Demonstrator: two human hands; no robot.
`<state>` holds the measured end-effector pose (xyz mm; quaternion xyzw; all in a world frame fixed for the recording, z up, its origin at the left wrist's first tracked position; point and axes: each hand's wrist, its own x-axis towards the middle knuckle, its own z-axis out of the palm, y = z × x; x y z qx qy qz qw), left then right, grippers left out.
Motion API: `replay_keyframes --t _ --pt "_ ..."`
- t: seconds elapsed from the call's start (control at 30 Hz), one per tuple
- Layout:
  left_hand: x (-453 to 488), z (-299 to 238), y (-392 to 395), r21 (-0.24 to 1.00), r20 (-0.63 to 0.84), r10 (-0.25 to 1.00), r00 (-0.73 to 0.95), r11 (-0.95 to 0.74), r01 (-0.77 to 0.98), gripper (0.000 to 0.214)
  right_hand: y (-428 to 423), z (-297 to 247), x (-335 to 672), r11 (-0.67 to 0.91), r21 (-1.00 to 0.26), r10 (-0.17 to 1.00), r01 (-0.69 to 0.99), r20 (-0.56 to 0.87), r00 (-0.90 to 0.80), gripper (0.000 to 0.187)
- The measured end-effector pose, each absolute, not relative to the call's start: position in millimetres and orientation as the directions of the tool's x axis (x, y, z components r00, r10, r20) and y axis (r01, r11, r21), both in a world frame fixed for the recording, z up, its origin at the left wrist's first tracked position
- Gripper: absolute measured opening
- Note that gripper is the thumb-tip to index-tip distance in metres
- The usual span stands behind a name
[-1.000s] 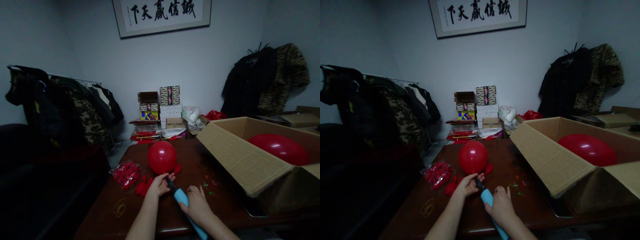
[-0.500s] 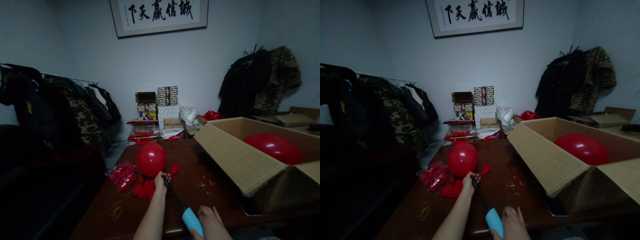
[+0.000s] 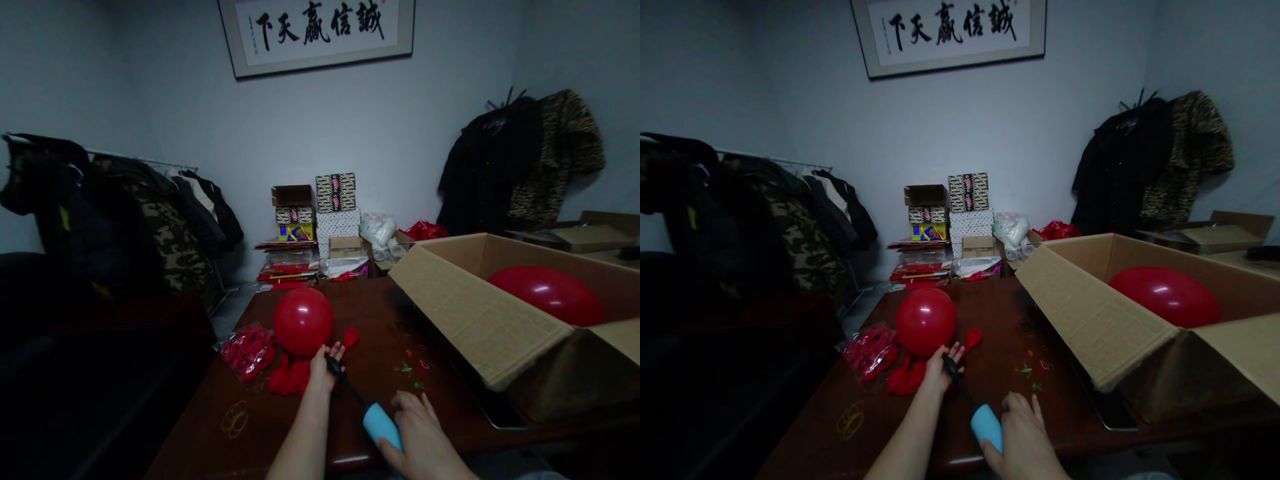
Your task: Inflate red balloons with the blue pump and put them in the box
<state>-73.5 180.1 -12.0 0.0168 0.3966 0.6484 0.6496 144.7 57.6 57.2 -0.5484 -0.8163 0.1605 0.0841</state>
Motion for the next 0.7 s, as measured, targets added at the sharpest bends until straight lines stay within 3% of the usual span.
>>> replay_keyframes --t 0.37,0.47,0.7 --pt "-61.7 -37.4 178.2 0.482 -0.549 0.834 -0.047 0.271 -0.833 0.019 96.1 35.4 104.6 0.335 -0.299 0.941 0.893 0.054 -0.335 0.041" --pt "-57.5 -35.9 178.9 0.495 -0.523 0.840 -0.148 0.157 -0.855 0.016 98.3 26.9 99.6 0.337 -0.295 0.941 0.894 0.064 -0.333 0.042" --pt "-40.3 -30.1 181.8 0.671 -0.455 0.809 -0.373 0.036 -0.741 0.020 79.2 16.9 105.0 0.357 -0.274 0.934 0.893 0.112 -0.339 0.045"
